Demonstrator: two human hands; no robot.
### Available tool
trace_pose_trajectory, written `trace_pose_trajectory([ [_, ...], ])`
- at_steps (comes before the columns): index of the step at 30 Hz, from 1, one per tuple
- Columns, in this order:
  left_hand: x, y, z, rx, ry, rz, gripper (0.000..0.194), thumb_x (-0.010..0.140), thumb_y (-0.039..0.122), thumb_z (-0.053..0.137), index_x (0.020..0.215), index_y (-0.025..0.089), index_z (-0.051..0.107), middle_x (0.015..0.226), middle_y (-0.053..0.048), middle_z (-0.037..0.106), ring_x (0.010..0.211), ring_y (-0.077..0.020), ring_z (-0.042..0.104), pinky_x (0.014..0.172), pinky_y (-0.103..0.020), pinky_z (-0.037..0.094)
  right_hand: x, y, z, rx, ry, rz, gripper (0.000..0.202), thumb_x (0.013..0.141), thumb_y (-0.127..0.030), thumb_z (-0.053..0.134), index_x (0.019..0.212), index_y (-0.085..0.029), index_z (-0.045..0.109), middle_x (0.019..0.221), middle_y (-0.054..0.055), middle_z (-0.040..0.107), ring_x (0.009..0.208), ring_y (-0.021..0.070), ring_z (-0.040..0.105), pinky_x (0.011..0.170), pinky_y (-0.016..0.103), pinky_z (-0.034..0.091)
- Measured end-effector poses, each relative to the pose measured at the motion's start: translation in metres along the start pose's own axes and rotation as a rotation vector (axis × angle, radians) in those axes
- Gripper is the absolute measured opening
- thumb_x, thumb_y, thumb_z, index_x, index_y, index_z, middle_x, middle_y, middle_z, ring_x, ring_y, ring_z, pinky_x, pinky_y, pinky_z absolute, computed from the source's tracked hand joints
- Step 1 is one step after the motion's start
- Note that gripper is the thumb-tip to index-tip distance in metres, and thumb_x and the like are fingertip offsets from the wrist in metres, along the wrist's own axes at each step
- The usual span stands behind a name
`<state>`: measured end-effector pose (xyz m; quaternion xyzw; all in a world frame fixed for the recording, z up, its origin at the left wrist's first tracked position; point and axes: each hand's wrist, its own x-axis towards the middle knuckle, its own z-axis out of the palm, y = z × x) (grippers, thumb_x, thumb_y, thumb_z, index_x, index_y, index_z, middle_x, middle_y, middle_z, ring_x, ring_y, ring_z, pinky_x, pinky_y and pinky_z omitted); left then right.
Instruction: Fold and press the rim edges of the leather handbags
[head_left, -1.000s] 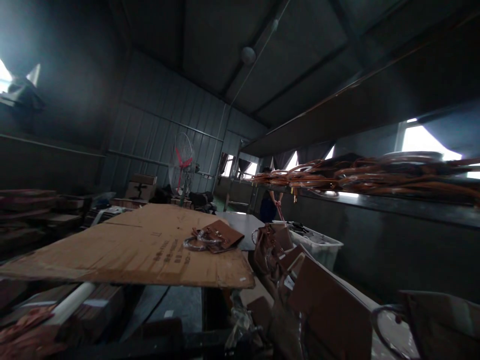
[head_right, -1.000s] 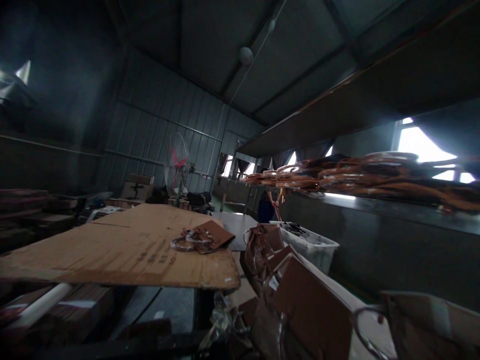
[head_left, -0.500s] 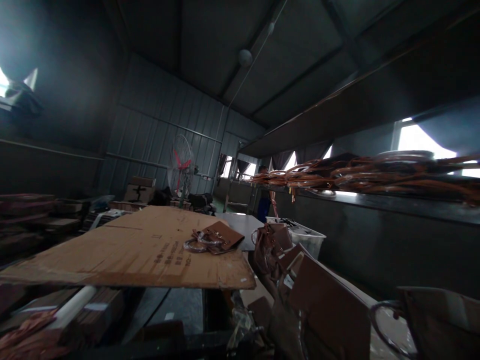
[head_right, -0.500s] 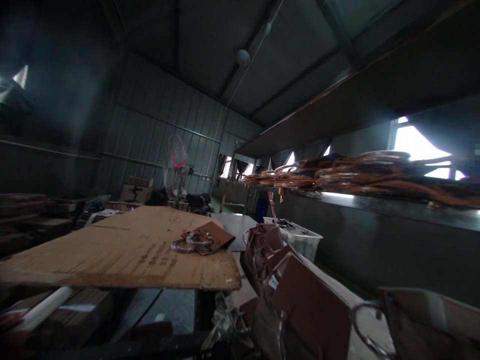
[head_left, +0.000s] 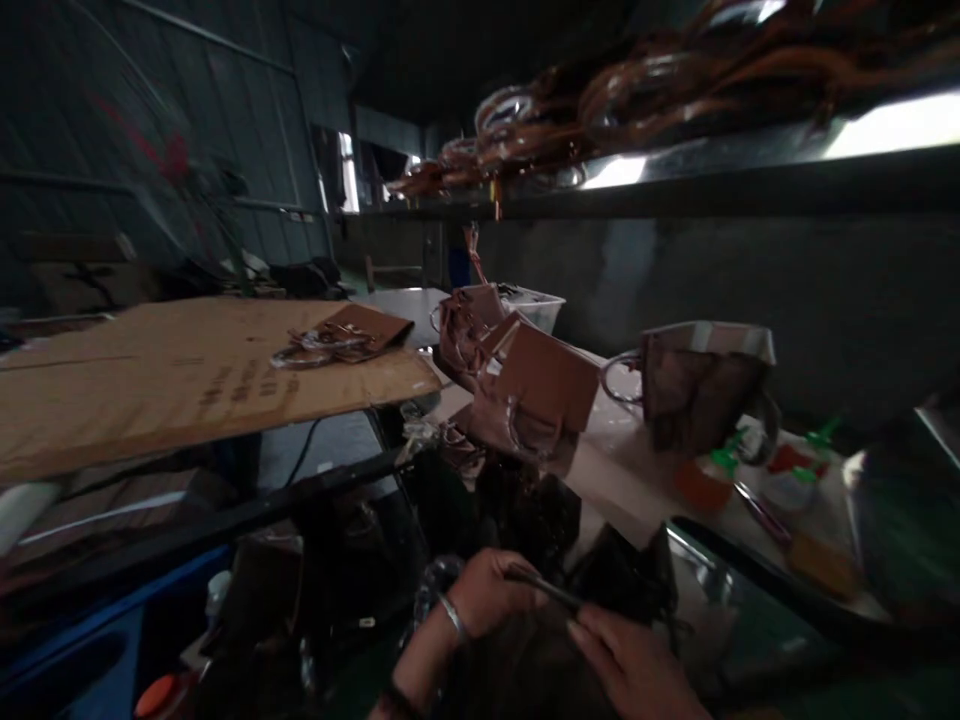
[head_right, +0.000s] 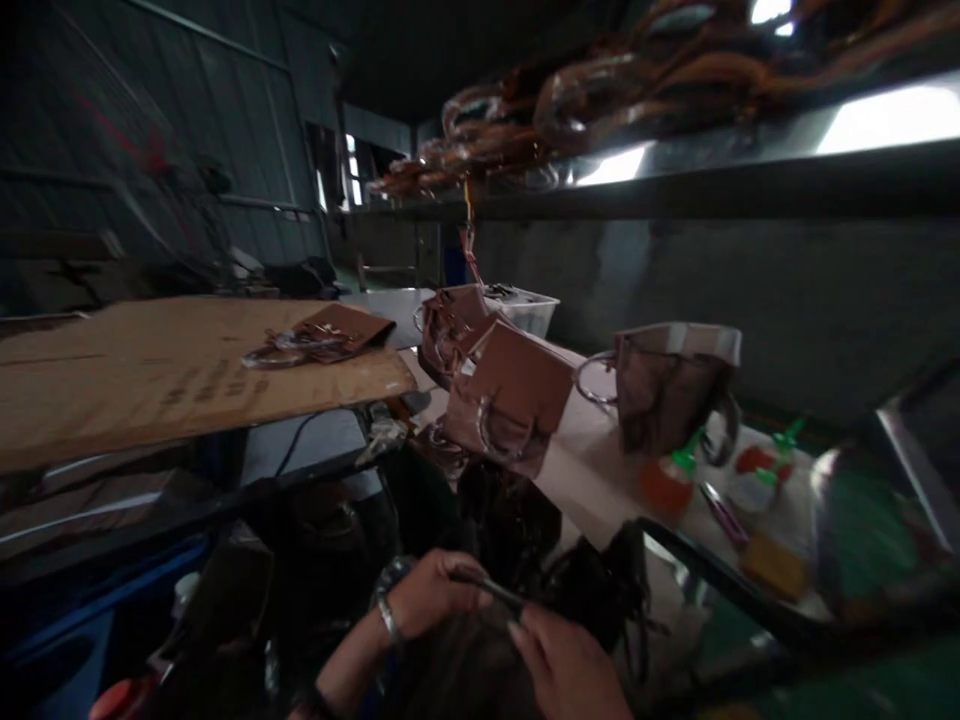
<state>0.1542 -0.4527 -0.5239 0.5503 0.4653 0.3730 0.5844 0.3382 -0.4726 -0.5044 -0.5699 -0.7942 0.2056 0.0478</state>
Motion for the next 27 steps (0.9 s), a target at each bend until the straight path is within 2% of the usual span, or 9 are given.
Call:
trace_pose_trajectory([
  [1,0.001,-0.002,0.003,-0.044,-0.021,-0.009,0.032,0.056,0.037,0.065,0.075,0.012,0.064,0.066,-0.001,0.061,0.062,-0.0133,0.052,0.060,-0.023,0.039,0.001,0.003,0.000,0.041,-0.035,-0.056,0.025,0.086,-0.031,0.034,0.075,-0.023,0.055,0.077,-0.001,0.062,0.074,0.0142,0.056,0.064,0.023,0.039],
  [5,0.004,0.001,0.001,-0.131,-0.054,-0.025,0.029,0.055,0.034,0.068,0.070,0.011,0.063,0.060,0.001,0.056,0.056,-0.0096,0.046,0.057,-0.021,0.036,0.004,0.007,-0.005,0.077,-0.029,-0.046,0.028,0.085,-0.033,0.032,0.070,-0.020,0.053,0.070,0.000,0.061,0.068,0.0144,0.057,0.058,0.022,0.035],
  [13,0.006,0.002,0.003,-0.055,-0.095,-0.079,0.029,0.057,0.033,0.069,0.075,0.011,0.062,0.060,0.002,0.055,0.055,-0.0083,0.043,0.054,-0.019,0.033,0.003,0.010,-0.007,0.019,0.012,-0.009,0.027,0.084,-0.033,0.036,0.068,-0.021,0.054,0.066,-0.001,0.062,0.065,0.0137,0.057,0.052,0.022,0.028],
  [20,0.010,0.010,0.007,-0.011,-0.202,-0.117,0.037,0.058,0.027,0.069,0.091,0.013,0.061,0.081,-0.003,0.063,0.072,-0.0133,0.052,0.070,-0.023,0.039,-0.001,0.018,-0.004,0.001,0.028,0.011,0.028,0.084,-0.032,0.033,0.072,-0.021,0.057,0.069,0.000,0.063,0.067,0.0153,0.058,0.053,0.024,0.029],
  [27,0.014,0.008,0.013,0.080,-0.149,-0.127,0.028,0.060,0.031,0.068,0.080,0.013,0.063,0.069,0.000,0.062,0.063,-0.0113,0.051,0.062,-0.021,0.039,-0.003,0.022,-0.005,-0.005,0.045,0.009,0.029,0.084,-0.032,0.033,0.073,-0.022,0.058,0.069,0.002,0.064,0.068,0.0174,0.059,0.055,0.025,0.031],
])
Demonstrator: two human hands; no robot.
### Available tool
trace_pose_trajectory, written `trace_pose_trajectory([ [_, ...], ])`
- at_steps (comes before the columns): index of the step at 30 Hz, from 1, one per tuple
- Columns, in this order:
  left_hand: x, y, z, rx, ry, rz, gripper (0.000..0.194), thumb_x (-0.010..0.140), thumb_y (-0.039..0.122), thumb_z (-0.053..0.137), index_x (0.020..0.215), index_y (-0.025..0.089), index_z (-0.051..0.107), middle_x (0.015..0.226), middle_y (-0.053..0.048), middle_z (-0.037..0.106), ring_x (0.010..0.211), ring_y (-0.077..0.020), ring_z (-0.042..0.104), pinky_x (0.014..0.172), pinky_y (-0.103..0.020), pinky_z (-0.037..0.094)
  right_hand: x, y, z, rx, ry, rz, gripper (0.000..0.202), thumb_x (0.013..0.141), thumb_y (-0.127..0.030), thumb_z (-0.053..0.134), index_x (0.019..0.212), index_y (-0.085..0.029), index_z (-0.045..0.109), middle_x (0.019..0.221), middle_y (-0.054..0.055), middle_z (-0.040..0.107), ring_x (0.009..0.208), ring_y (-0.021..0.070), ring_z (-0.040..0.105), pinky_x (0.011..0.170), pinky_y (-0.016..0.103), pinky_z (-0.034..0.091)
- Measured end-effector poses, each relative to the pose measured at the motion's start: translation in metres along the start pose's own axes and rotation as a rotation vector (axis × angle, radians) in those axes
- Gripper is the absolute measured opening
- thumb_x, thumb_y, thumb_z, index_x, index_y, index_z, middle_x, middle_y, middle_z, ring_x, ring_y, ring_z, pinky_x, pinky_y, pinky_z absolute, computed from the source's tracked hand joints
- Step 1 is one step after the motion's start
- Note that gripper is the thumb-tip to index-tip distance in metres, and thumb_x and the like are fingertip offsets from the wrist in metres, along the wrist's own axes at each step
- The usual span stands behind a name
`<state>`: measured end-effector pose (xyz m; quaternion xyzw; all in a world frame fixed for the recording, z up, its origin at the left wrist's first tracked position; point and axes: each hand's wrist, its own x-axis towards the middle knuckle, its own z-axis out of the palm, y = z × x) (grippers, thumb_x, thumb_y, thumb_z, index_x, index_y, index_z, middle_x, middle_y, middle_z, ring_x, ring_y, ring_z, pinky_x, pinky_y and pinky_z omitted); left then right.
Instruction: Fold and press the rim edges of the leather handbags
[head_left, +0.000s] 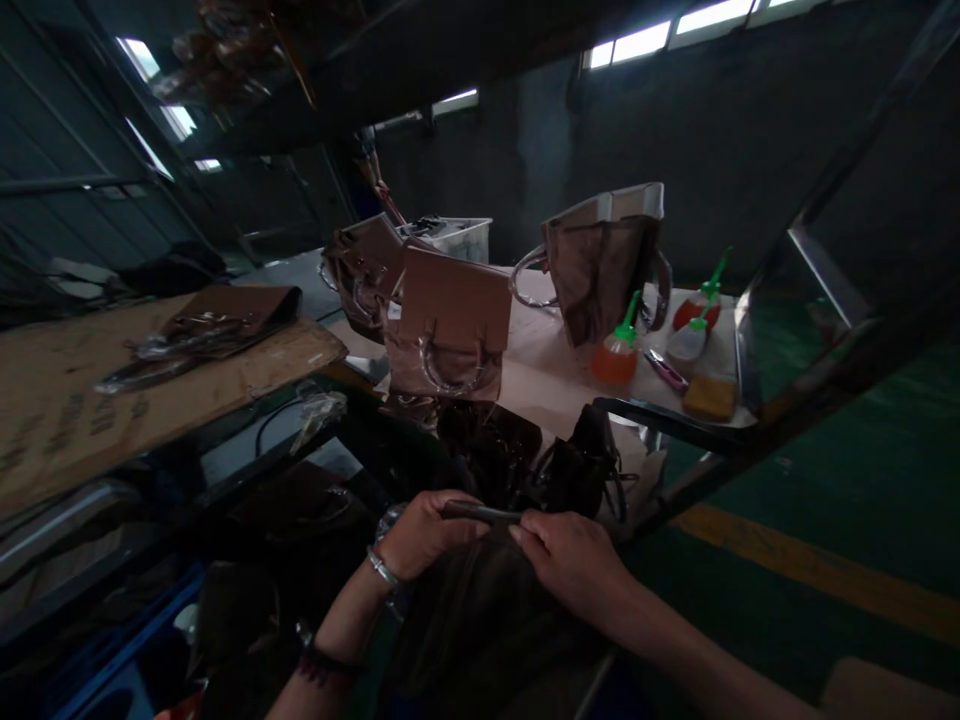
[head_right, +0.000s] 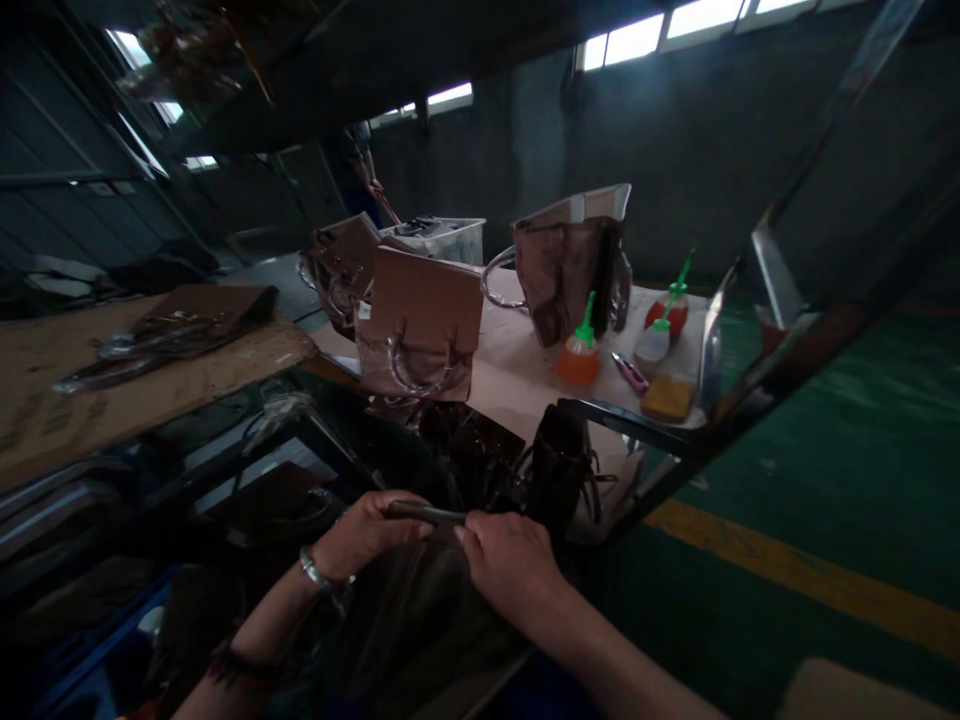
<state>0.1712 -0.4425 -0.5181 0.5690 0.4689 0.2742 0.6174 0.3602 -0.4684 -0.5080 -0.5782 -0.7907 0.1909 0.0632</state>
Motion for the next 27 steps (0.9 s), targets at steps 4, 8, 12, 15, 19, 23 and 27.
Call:
trace_pose_trajectory([
  [4,0.001,0.002,0.004,0.022,0.057,-0.026,0.023,0.060,0.030,0.067,0.076,0.013,0.063,0.065,0.001,0.060,0.059,-0.0097,0.049,0.059,-0.020,0.039,0.000,0.002,0.000,0.012,-0.002,0.012,0.030,0.084,-0.033,0.033,0.072,-0.022,0.058,0.067,0.002,0.063,0.066,0.0177,0.059,0.054,0.026,0.031],
  [8,0.002,0.004,0.006,-0.022,0.064,-0.081,0.022,0.060,0.029,0.067,0.075,0.014,0.063,0.062,0.003,0.059,0.055,-0.0084,0.047,0.055,-0.019,0.038,0.000,0.005,0.001,0.015,-0.007,0.010,0.032,0.085,-0.034,0.031,0.074,-0.021,0.058,0.068,0.003,0.064,0.067,0.0185,0.059,0.056,0.026,0.033],
  [12,0.002,0.004,0.008,-0.055,0.078,-0.122,0.024,0.059,0.030,0.068,0.075,0.014,0.063,0.062,0.003,0.059,0.055,-0.0091,0.048,0.056,-0.019,0.038,0.001,0.007,0.001,0.028,-0.016,0.010,0.031,0.084,-0.033,0.032,0.074,-0.021,0.058,0.069,0.003,0.064,0.068,0.0189,0.059,0.057,0.027,0.034],
  [15,0.003,0.004,0.010,-0.052,0.091,-0.134,0.025,0.057,0.031,0.069,0.075,0.014,0.063,0.062,0.002,0.060,0.056,-0.0099,0.049,0.057,-0.020,0.038,0.002,0.009,0.002,0.040,-0.031,0.015,0.031,0.085,-0.032,0.031,0.075,-0.021,0.059,0.071,0.003,0.064,0.069,0.0185,0.059,0.057,0.027,0.034],
  [19,0.004,0.004,0.012,-0.059,0.112,-0.143,0.026,0.056,0.031,0.069,0.074,0.014,0.063,0.061,0.002,0.059,0.055,-0.0096,0.049,0.055,-0.020,0.038,0.002,0.011,0.005,0.038,-0.026,0.021,0.030,0.084,-0.032,0.032,0.075,-0.021,0.058,0.071,0.003,0.064,0.069,0.0194,0.059,0.057,0.027,0.034],
  [23,0.005,0.004,0.013,-0.036,0.120,-0.133,0.024,0.057,0.031,0.068,0.073,0.014,0.063,0.062,0.002,0.059,0.056,-0.0098,0.049,0.055,-0.019,0.038,0.004,0.012,0.006,0.043,-0.030,0.019,0.030,0.084,-0.033,0.032,0.074,-0.021,0.058,0.070,0.003,0.064,0.068,0.0203,0.059,0.056,0.027,0.034],
  [27,0.007,0.004,0.013,0.007,0.123,-0.114,0.021,0.060,0.031,0.067,0.073,0.014,0.062,0.063,0.002,0.059,0.058,-0.0097,0.049,0.057,-0.018,0.038,0.005,0.011,0.004,0.065,-0.058,0.034,0.031,0.085,-0.033,0.031,0.076,-0.022,0.059,0.071,0.003,0.064,0.069,0.0194,0.059,0.057,0.027,0.034],
])
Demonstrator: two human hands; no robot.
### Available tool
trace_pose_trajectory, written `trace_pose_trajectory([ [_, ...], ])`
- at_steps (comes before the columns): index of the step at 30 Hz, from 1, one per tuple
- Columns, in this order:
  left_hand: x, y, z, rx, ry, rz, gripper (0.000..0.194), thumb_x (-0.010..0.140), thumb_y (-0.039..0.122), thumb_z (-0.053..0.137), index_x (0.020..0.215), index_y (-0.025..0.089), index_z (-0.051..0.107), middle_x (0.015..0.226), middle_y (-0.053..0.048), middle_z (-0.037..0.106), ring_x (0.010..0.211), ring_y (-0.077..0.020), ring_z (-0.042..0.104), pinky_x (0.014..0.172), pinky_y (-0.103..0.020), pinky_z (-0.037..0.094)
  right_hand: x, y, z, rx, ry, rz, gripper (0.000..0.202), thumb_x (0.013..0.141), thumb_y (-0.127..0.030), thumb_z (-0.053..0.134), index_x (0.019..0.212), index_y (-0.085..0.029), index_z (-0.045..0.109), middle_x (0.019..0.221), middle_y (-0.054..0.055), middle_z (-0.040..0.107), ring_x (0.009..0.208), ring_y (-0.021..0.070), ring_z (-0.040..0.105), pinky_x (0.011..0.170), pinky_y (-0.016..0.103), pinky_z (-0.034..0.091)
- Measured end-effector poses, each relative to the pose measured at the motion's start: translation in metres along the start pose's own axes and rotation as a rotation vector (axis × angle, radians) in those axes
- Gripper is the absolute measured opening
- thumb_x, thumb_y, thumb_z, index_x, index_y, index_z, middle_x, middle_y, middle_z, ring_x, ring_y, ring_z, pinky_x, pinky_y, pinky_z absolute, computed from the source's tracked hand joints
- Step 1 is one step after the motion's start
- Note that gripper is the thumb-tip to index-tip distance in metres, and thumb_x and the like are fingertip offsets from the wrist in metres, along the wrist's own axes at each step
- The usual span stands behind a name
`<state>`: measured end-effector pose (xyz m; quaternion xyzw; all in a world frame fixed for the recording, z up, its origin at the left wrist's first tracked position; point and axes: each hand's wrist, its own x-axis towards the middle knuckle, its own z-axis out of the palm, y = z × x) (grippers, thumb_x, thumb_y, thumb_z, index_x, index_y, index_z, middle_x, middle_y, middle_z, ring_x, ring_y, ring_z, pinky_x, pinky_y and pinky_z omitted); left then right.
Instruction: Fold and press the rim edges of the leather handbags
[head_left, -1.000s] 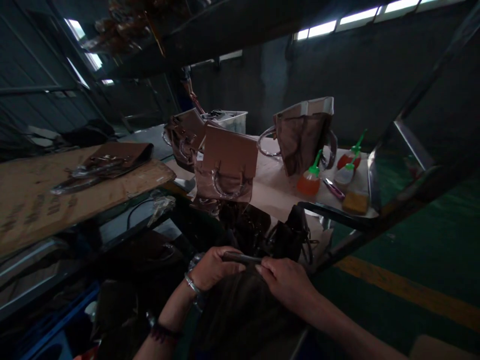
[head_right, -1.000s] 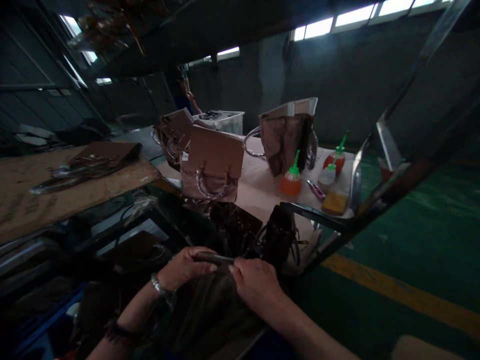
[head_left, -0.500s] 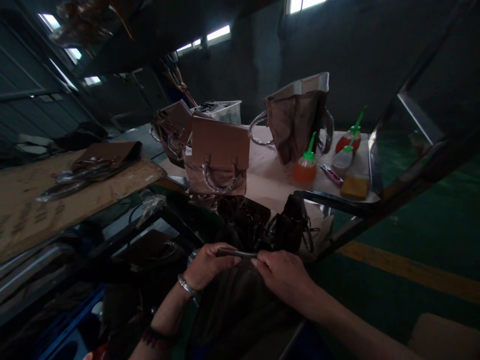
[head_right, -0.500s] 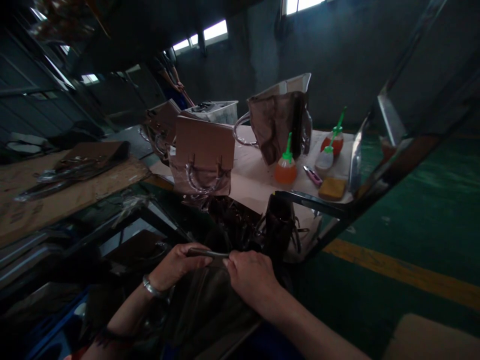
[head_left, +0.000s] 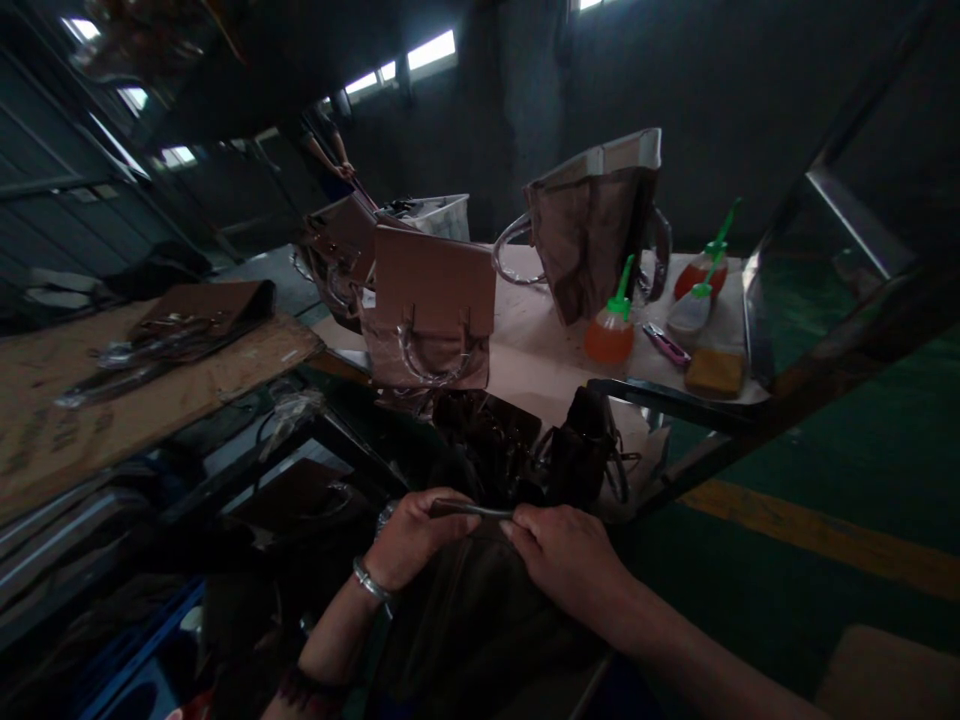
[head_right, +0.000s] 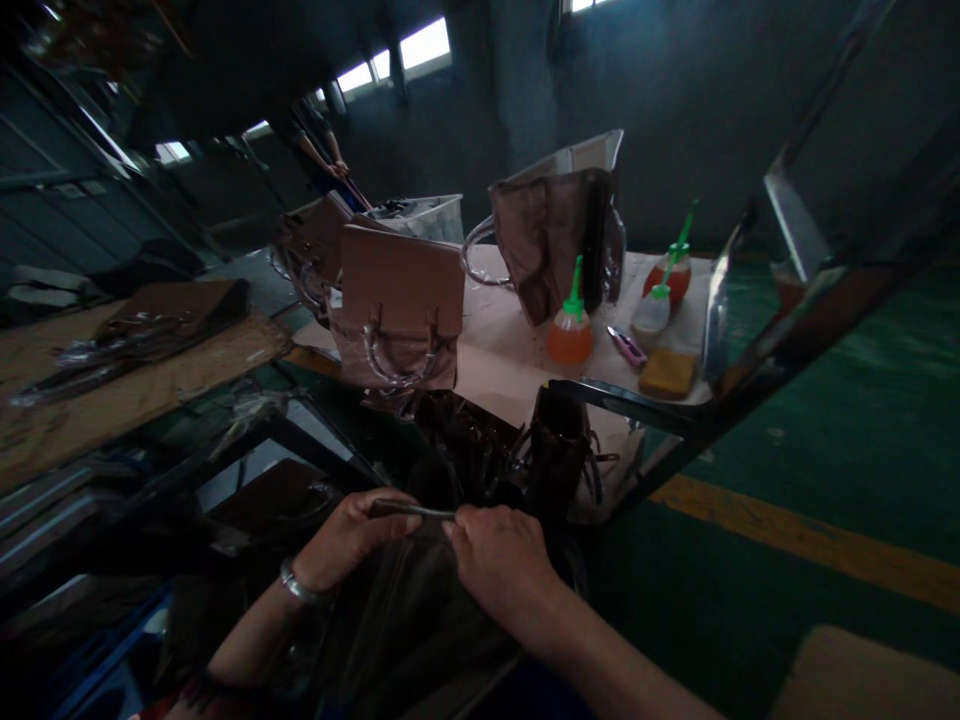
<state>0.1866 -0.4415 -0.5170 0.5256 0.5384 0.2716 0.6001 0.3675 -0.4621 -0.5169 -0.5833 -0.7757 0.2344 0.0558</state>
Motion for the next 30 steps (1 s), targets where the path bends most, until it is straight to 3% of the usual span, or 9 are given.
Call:
trace_pose_trajectory([
  [7,0.001,-0.001,-0.007,0.026,-0.132,0.039,0.029,0.069,0.036,0.060,0.089,0.015,0.061,0.083,-0.002,0.063,0.076,-0.0146,0.054,0.072,-0.023,0.041,0.001,0.003,0.001,0.024,0.016,0.009,0.031,0.085,-0.031,0.031,0.074,-0.020,0.058,0.071,0.003,0.063,0.070,0.0188,0.059,0.057,0.027,0.033],
  [11,-0.001,0.003,-0.010,-0.012,-0.209,-0.027,0.048,0.062,0.031,0.067,0.106,0.018,0.053,0.090,-0.003,0.062,0.077,-0.0150,0.054,0.073,-0.025,0.042,0.003,0.003,0.002,0.037,0.019,0.013,0.031,0.085,-0.031,0.031,0.073,-0.020,0.058,0.069,0.003,0.064,0.069,0.0191,0.059,0.057,0.027,0.033],
  [15,0.000,0.002,-0.008,0.031,-0.180,-0.030,0.044,0.061,0.033,0.067,0.101,0.016,0.058,0.089,-0.003,0.064,0.078,-0.0163,0.055,0.073,-0.024,0.041,0.003,0.003,0.001,0.036,0.006,0.021,0.032,0.085,-0.032,0.031,0.075,-0.020,0.058,0.070,0.004,0.064,0.070,0.0193,0.060,0.057,0.027,0.034],
  [21,0.001,0.001,0.003,0.105,-0.019,-0.043,0.032,0.060,0.036,0.065,0.081,0.012,0.064,0.068,-0.001,0.064,0.061,-0.0133,0.054,0.057,-0.020,0.040,0.004,0.003,0.001,0.029,0.022,0.024,0.032,0.085,-0.031,0.031,0.074,-0.021,0.059,0.070,0.004,0.064,0.069,0.0199,0.060,0.058,0.028,0.036],
  [30,0.002,-0.001,0.002,0.115,-0.025,-0.012,0.034,0.060,0.038,0.065,0.084,0.013,0.064,0.075,-0.003,0.065,0.070,-0.0165,0.056,0.064,-0.023,0.043,0.003,0.003,0.004,0.016,0.024,0.016,0.034,0.085,-0.030,0.030,0.075,-0.019,0.061,0.071,0.006,0.065,0.070,0.0208,0.060,0.060,0.029,0.038],
])
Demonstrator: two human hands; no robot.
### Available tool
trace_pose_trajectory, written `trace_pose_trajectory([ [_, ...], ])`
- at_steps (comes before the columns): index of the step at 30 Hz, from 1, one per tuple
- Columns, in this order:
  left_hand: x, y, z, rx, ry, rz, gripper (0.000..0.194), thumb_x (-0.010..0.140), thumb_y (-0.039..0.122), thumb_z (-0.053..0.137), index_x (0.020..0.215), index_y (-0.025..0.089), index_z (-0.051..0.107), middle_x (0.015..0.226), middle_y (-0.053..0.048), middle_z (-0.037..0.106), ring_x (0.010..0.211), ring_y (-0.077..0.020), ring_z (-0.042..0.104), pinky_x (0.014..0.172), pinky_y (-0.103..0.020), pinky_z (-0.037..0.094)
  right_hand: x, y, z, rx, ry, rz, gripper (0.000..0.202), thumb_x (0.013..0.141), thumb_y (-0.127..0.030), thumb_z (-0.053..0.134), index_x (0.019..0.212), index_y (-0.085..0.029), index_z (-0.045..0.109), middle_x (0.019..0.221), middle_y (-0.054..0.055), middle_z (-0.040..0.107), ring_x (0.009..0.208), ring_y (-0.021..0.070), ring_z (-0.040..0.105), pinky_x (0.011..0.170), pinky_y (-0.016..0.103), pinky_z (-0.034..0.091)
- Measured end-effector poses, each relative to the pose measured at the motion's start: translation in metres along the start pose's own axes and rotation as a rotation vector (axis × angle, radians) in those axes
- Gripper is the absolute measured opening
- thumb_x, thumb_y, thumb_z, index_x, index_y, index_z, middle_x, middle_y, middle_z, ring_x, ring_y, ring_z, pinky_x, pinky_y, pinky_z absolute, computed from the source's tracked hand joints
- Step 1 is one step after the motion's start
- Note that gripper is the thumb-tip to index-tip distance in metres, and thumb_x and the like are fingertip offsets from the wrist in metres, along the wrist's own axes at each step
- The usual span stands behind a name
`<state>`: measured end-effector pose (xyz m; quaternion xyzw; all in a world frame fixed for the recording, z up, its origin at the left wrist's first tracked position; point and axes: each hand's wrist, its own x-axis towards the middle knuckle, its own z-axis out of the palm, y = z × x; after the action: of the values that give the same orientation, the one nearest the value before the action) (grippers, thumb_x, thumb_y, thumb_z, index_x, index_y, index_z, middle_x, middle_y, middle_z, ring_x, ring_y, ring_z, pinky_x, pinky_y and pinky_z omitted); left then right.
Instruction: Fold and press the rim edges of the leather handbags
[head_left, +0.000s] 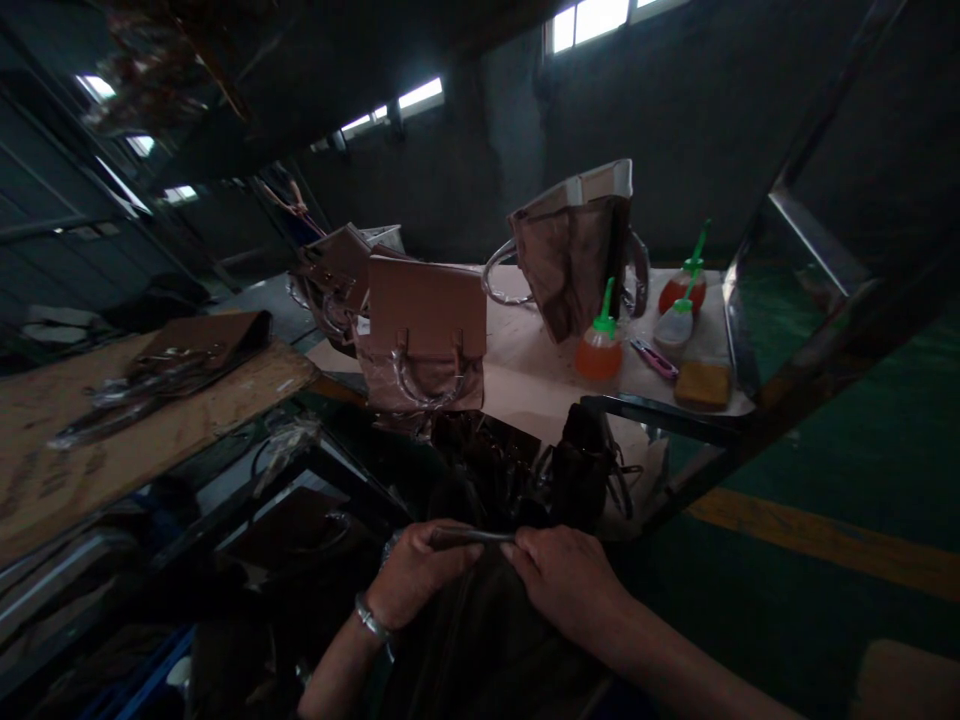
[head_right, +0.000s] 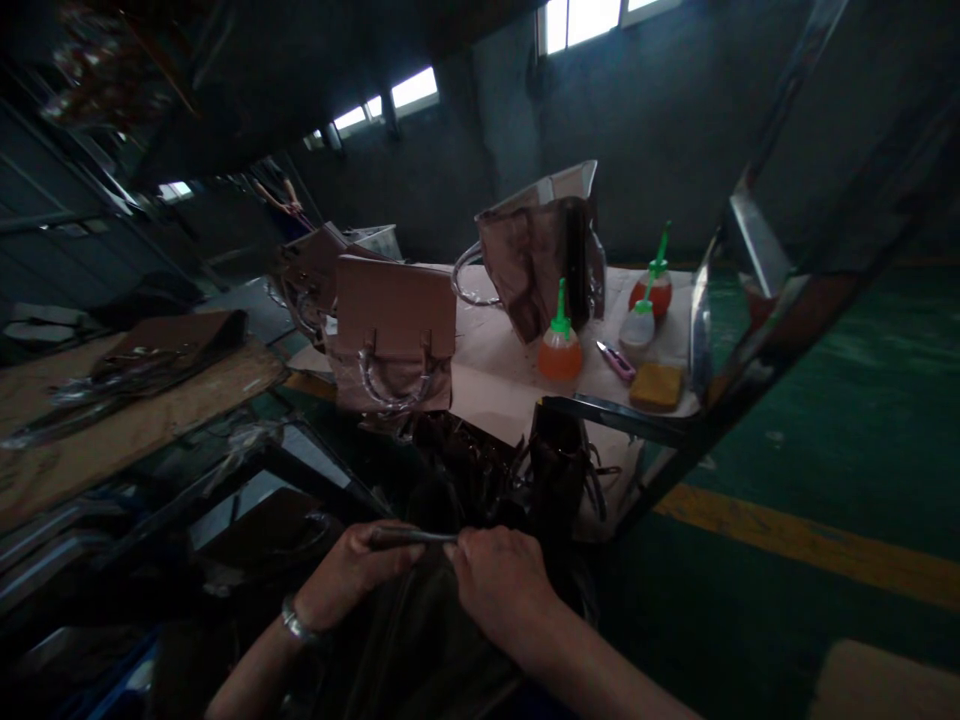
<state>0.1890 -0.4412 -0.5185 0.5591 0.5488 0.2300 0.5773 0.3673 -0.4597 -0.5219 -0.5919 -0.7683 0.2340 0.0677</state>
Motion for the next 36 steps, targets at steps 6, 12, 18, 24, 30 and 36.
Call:
trace_pose_trajectory([
  [6,0.002,-0.002,0.002,-0.025,0.005,0.016,0.032,0.061,0.038,0.065,0.082,0.014,0.064,0.077,-0.003,0.066,0.073,-0.0173,0.057,0.067,-0.024,0.044,-0.001,0.002,-0.001,0.023,0.004,-0.005,0.033,0.085,-0.030,0.030,0.075,-0.020,0.060,0.073,0.005,0.065,0.072,0.0209,0.060,0.062,0.029,0.039],
  [12,-0.005,0.007,-0.005,0.083,-0.007,0.079,0.031,0.069,0.037,0.058,0.092,0.016,0.061,0.092,-0.004,0.063,0.086,-0.0188,0.055,0.077,-0.025,0.041,-0.001,0.001,-0.002,0.030,0.010,0.008,0.034,0.085,-0.032,0.029,0.075,-0.020,0.060,0.073,0.006,0.065,0.071,0.0221,0.060,0.060,0.030,0.039],
  [18,-0.007,0.011,-0.002,0.158,0.096,0.081,0.024,0.070,0.034,0.055,0.084,0.016,0.063,0.085,-0.003,0.064,0.082,-0.0191,0.055,0.076,-0.026,0.041,-0.002,0.000,-0.002,0.049,-0.009,-0.005,0.034,0.085,-0.033,0.029,0.077,-0.020,0.060,0.075,0.006,0.065,0.073,0.0213,0.060,0.063,0.030,0.039],
  [24,-0.006,0.011,0.006,0.199,0.194,0.118,0.021,0.071,0.033,0.051,0.080,0.016,0.061,0.080,-0.002,0.064,0.079,-0.0183,0.056,0.075,-0.027,0.042,-0.003,0.002,-0.001,0.046,-0.013,-0.024,0.033,0.086,-0.033,0.029,0.077,-0.020,0.058,0.072,0.005,0.064,0.070,0.0206,0.060,0.060,0.028,0.038],
  [30,-0.004,0.006,0.002,0.200,0.227,0.115,0.023,0.071,0.035,0.051,0.080,0.016,0.060,0.080,-0.003,0.063,0.080,-0.0184,0.056,0.075,-0.027,0.042,-0.008,0.008,-0.005,0.068,-0.041,0.000,0.026,0.086,-0.031,0.032,0.079,-0.019,0.054,0.075,0.005,0.064,0.072,0.0192,0.060,0.059,0.026,0.038],
  [36,-0.003,-0.001,-0.002,0.186,0.212,0.116,0.025,0.071,0.036,0.053,0.083,0.016,0.060,0.082,-0.003,0.063,0.080,-0.0173,0.055,0.074,-0.026,0.041,-0.013,0.012,-0.008,0.023,-0.009,-0.005,0.029,0.087,-0.034,0.030,0.078,-0.020,0.053,0.072,0.003,0.063,0.068,0.0188,0.060,0.058,0.026,0.037],
])
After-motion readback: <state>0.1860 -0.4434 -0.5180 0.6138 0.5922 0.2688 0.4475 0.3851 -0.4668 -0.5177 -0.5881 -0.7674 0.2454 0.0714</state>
